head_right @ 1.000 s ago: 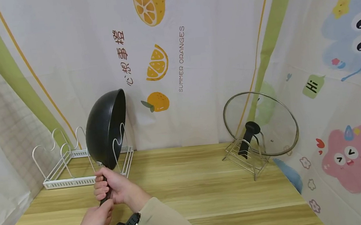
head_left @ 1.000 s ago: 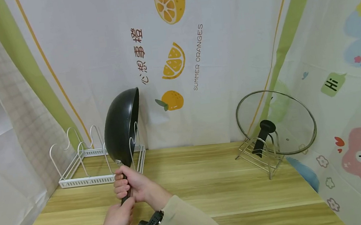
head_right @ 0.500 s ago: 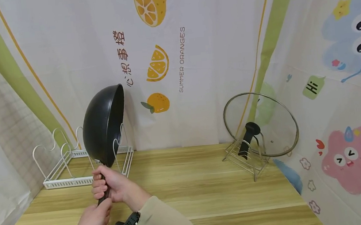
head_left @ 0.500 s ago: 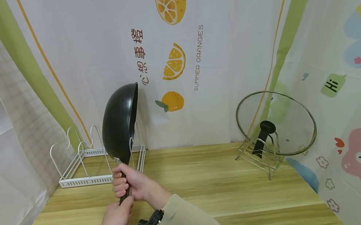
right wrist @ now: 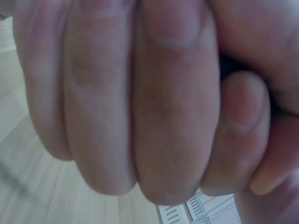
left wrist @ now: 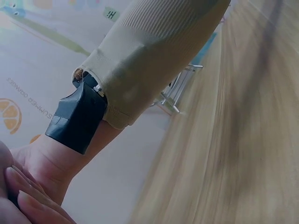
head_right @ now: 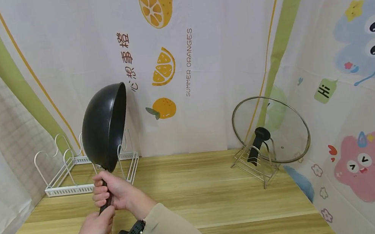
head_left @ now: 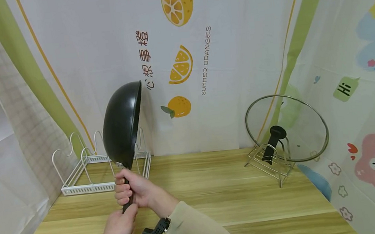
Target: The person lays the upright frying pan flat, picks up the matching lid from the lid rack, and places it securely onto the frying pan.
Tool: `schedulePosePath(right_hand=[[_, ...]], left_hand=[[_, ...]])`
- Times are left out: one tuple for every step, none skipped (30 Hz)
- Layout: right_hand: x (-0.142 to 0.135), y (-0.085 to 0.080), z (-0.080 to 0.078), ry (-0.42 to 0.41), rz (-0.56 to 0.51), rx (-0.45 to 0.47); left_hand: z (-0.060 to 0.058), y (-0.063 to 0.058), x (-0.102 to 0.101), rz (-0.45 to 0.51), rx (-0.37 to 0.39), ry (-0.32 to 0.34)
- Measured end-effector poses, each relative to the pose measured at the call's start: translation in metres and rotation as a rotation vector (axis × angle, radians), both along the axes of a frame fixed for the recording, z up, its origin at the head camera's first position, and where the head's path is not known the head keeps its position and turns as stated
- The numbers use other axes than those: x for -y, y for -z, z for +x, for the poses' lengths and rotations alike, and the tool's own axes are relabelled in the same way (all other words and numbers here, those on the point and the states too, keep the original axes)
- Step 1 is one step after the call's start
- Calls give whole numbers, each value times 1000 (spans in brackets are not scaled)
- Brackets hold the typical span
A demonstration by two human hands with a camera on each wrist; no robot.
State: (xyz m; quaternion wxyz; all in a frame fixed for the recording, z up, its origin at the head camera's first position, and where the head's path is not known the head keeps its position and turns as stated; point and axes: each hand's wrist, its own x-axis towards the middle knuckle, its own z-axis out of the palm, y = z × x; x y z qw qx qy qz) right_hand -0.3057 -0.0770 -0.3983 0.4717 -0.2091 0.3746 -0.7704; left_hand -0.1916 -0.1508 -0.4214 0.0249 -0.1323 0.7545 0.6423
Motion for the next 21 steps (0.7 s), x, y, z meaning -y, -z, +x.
schedulePosePath(right_hand=[[0, -1, 0, 0, 1, -3], [0, -2, 1, -2, 2, -5], [0, -4, 1, -4, 2, -7], [0, -4, 1, -7, 1, -11], [0, -5, 1, -10, -2, -15], [0, -6, 1, -14, -4, -17], [-1, -7, 1, -19, -5, -21], [-1, -8, 1, -23, -7, -23], [-1, -9, 1, -26, -7, -27], [-1, -10, 1, -29, -7, -31], [-2, -10, 2, -30, -6, -32], [-2, -11, 2, -28, -6, -37], [-2, -12, 3, -26, -5, -40], [-2, -13, 3, -24, -4, -42], [-2, -14, 3, -22, -5, -45], [-3, -14, 4, -20, -7, -48], [-3, -15, 4, -19, -10, -53], [-3, -16, 4, -18, -13, -57], [-3, -16, 4, -21, -16, -60], [-3, -17, 4, -23, -20, -65], [-3, -17, 4, -25, -22, -68]], left_hand=[[0, -1, 1, -5, 0, 3], [0, -1, 1, -9, 0, 5], [0, -2, 1, -12, -1, 5], [1, -2, 2, -16, -3, 6], [1, -3, 2, -17, -5, 6], [0, -3, 2, -17, -6, 4], [0, -4, 1, -16, -7, 1], [0, -5, 1, -19, -9, 1], [0, -5, 2, -22, -11, 2], [0, -5, 2, -23, -12, 3], [0, -6, 2, -23, -12, 4], [0, -6, 2, -24, -12, 5], [0, -6, 2, -24, -13, 6], [1, -7, 2, -26, -14, 9], [1, -7, 2, -25, -14, 10], [1, -8, 2, -28, -17, 10], [1, -8, 2, -32, -20, 11], [1, -9, 2, -35, -24, 10], [1, -10, 2, -36, -24, 8], [1, -10, 2, -41, -25, 7], [1, -11, 1, -46, -29, 5]])
